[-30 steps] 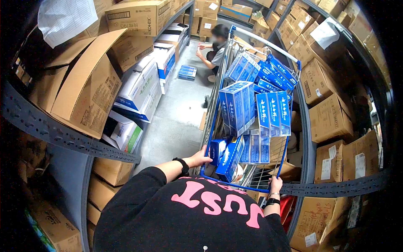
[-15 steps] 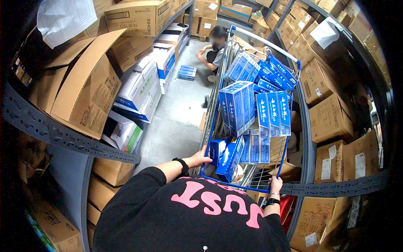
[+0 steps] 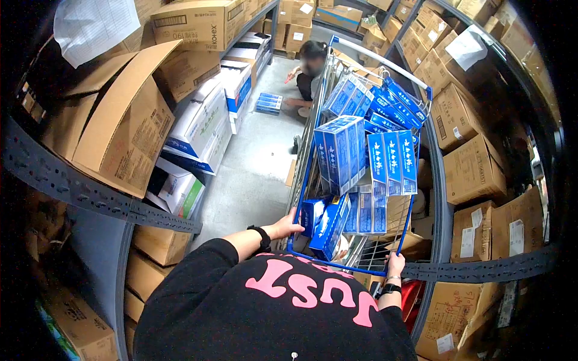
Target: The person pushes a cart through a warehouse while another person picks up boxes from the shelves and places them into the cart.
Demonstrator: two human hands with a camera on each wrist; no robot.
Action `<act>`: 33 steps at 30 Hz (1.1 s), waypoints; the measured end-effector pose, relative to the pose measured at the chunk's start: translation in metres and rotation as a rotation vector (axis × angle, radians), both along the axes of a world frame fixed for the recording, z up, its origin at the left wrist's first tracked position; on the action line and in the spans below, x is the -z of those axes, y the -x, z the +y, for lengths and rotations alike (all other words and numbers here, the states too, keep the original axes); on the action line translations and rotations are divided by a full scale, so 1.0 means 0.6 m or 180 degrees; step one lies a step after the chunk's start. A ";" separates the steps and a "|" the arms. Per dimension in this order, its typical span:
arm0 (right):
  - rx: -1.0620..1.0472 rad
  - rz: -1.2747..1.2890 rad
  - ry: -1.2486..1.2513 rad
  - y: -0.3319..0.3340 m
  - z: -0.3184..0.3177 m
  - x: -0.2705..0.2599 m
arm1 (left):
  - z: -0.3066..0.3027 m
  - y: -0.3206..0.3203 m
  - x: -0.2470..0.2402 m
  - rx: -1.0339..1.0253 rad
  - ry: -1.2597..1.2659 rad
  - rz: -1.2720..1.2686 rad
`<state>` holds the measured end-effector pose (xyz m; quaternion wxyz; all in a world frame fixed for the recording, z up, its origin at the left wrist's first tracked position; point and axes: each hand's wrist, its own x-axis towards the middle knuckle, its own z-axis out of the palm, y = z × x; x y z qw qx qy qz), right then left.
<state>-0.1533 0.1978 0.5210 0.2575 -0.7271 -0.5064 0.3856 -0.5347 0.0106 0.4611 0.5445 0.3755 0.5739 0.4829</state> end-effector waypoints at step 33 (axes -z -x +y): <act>-0.0115 -0.0087 -0.0085 -0.012 0.006 0.014 | -0.001 0.000 -0.004 -0.0001 0.0022 -0.0056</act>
